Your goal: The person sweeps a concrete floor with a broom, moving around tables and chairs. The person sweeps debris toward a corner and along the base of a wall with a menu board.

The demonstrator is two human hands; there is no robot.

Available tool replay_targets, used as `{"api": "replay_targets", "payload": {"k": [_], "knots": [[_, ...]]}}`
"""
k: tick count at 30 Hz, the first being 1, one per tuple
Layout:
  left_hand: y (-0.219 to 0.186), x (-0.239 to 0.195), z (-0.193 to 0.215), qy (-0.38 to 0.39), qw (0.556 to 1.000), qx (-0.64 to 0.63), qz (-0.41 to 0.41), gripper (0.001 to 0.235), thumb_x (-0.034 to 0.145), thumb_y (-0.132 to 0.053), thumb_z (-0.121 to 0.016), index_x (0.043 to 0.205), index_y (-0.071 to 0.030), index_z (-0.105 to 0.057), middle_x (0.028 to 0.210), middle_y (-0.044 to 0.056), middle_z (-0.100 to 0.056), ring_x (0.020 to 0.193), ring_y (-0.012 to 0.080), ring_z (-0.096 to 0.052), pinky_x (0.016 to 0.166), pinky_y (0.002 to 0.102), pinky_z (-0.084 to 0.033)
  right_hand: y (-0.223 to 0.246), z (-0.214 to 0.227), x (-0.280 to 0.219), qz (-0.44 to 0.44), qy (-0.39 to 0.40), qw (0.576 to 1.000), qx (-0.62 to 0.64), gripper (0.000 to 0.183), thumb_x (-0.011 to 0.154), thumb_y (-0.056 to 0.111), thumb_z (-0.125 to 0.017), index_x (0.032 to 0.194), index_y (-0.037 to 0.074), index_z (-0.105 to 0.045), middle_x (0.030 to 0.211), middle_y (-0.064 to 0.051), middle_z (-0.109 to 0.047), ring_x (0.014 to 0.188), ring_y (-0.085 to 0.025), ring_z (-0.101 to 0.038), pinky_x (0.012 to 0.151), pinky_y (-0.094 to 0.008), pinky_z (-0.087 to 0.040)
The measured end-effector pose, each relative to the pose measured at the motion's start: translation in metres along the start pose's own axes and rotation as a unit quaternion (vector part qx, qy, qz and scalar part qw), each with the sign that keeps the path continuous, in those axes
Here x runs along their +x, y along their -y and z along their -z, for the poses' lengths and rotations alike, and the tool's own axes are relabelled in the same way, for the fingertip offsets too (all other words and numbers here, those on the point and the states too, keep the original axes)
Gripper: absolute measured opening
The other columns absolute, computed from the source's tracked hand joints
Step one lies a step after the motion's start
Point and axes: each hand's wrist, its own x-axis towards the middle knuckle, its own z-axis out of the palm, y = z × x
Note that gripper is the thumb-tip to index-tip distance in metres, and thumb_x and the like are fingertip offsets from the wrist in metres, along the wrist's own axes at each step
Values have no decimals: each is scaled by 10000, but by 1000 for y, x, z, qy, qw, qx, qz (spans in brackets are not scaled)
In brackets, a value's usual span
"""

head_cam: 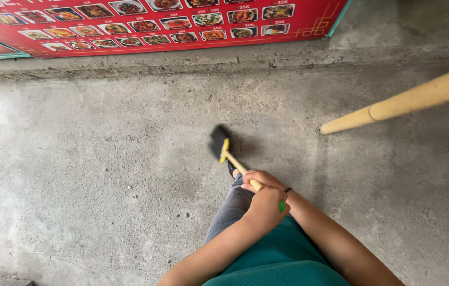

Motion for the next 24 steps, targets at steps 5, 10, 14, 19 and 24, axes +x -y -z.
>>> {"api": "replay_targets", "payload": {"k": [5, 10, 14, 19, 24], "knots": [[-5, 23, 23, 27, 987, 154, -23, 183, 800, -184, -722, 744, -10, -717, 780, 201, -710, 754, 381, -677, 785, 474, -510, 49, -2, 38, -59, 57, 993, -90, 181, 807, 211, -833, 867, 88, -715, 1072, 2, -753, 898, -242, -672, 861, -338, -538], [-14, 29, 74, -27, 992, 56, -108, 137, 777, -156, -715, 753, -26, -679, 788, 148, -693, 775, 328, -677, 824, 432, -525, 85, 11, 66, -135, 49, 973, -180, 205, 812, 306, -824, 929, 149, -762, 1112, 21, -690, 958, -188, -697, 852, -320, -538], [-13, 29, 127, -15, 985, -57, -164, 160, 789, -135, -733, 710, -56, -618, 755, 92, -669, 795, 303, -653, 829, 417, -497, 99, 22, 78, -153, -54, 970, -179, 283, 814, 297, -819, 999, 112, -709, 1085, -3, -690, 909, -201, -703, 770, -331, -565], [1, 31, 172, -11, 966, -160, -204, 215, 809, -83, -731, 712, -39, -544, 737, 98, -586, 783, 305, -608, 839, 412, -479, 86, 30, 92, -126, -188, 955, -193, 173, 888, 181, -763, 858, 66, -637, 867, -70, -680, 774, -263, -675, 684, -377, -522], [37, 47, 181, -10, 948, -233, -218, 207, 864, -21, -676, 734, -4, -516, 772, 128, -558, 826, 324, -578, 873, 428, -484, 40, 45, 109, -120, -187, 948, -230, 238, 894, 112, -738, 759, 38, -556, 751, -122, -617, 676, -334, -605, 641, -437, -456]]}}
